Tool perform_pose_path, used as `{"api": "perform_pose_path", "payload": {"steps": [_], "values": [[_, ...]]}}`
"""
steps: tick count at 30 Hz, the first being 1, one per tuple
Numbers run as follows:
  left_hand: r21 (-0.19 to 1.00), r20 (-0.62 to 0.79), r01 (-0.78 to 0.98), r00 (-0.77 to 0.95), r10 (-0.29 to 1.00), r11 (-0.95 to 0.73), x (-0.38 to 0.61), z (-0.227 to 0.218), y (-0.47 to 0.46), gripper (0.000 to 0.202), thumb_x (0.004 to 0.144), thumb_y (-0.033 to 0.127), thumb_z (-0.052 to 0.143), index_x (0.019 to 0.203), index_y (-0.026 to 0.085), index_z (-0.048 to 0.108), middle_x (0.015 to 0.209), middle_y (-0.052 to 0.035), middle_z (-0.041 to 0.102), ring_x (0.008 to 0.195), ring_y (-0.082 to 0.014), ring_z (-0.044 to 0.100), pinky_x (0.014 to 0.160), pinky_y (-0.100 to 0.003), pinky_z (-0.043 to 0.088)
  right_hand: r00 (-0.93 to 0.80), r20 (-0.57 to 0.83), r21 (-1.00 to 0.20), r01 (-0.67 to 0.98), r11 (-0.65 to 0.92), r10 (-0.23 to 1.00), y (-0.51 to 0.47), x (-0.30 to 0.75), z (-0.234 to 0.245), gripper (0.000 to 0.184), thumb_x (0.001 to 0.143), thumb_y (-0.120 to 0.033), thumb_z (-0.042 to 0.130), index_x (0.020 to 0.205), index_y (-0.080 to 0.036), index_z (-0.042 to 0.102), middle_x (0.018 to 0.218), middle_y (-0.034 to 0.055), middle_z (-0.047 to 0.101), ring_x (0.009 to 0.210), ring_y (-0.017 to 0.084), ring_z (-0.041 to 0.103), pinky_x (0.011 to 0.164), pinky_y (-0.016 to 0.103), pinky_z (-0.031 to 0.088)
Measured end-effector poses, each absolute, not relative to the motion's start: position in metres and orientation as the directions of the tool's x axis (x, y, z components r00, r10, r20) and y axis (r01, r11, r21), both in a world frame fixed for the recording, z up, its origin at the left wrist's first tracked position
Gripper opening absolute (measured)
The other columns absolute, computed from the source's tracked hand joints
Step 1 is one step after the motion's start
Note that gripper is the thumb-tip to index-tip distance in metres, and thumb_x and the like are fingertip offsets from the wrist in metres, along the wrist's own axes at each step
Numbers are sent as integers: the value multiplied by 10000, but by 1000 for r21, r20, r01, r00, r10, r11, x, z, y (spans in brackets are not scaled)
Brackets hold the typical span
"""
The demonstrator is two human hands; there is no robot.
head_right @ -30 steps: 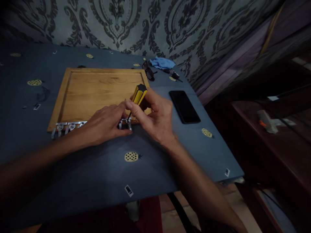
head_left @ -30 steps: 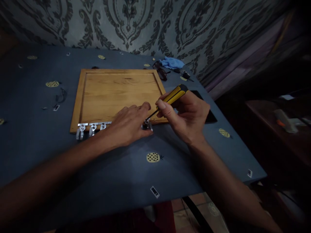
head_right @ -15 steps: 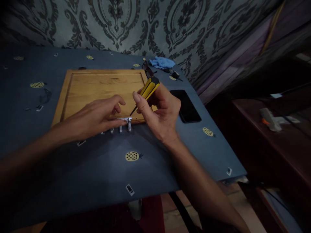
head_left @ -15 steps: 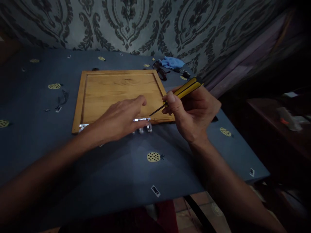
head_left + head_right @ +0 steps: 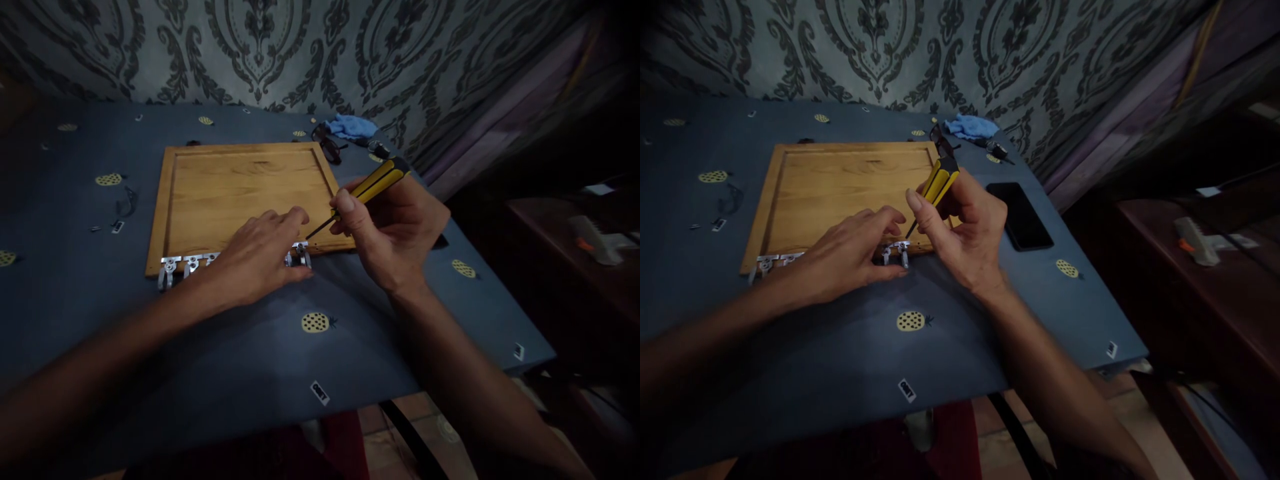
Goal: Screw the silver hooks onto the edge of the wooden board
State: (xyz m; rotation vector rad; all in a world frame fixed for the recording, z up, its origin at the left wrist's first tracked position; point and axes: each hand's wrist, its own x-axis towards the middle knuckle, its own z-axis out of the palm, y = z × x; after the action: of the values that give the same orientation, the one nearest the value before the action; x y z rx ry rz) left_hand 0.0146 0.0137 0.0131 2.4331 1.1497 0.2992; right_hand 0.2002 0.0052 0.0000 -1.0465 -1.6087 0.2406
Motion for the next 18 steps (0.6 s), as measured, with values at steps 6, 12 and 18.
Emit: {"api": "perform_pose_path", "payload": {"steps": [6,12,18], "values": [[444,-33,714,617,786,-542,20,12,14,564,860,351,785,1295,184,468,1252,-118,674,1196,-325,617,982,-473,493,41,682,-647,501,575,731,6,200,-2,235,936,-470,702,825,-265,666,720,-13,624,552,138,603,474,295,534],[432,-12,714,615,788,-551,21,4,15,565,873,367,763,1311,188,454,1178,-111,689,1118,-312,652,942,-458,505,31,670,-651,504,567,742,5,200,-1,244,949,-485,678,835,-270,655,729,-24,613,556,132,600,481,288,542],[399,-11,728,611,792,-557,22,3,15,557,878,397,748,1303,197,447,1166,-117,690,1097,-314,660,905,-437,516,27,684,-639,504,581,729,5,200,1,247,938,-480,697,832,-262,652,712,-28,604,554,126,594,481,285,532]]}}
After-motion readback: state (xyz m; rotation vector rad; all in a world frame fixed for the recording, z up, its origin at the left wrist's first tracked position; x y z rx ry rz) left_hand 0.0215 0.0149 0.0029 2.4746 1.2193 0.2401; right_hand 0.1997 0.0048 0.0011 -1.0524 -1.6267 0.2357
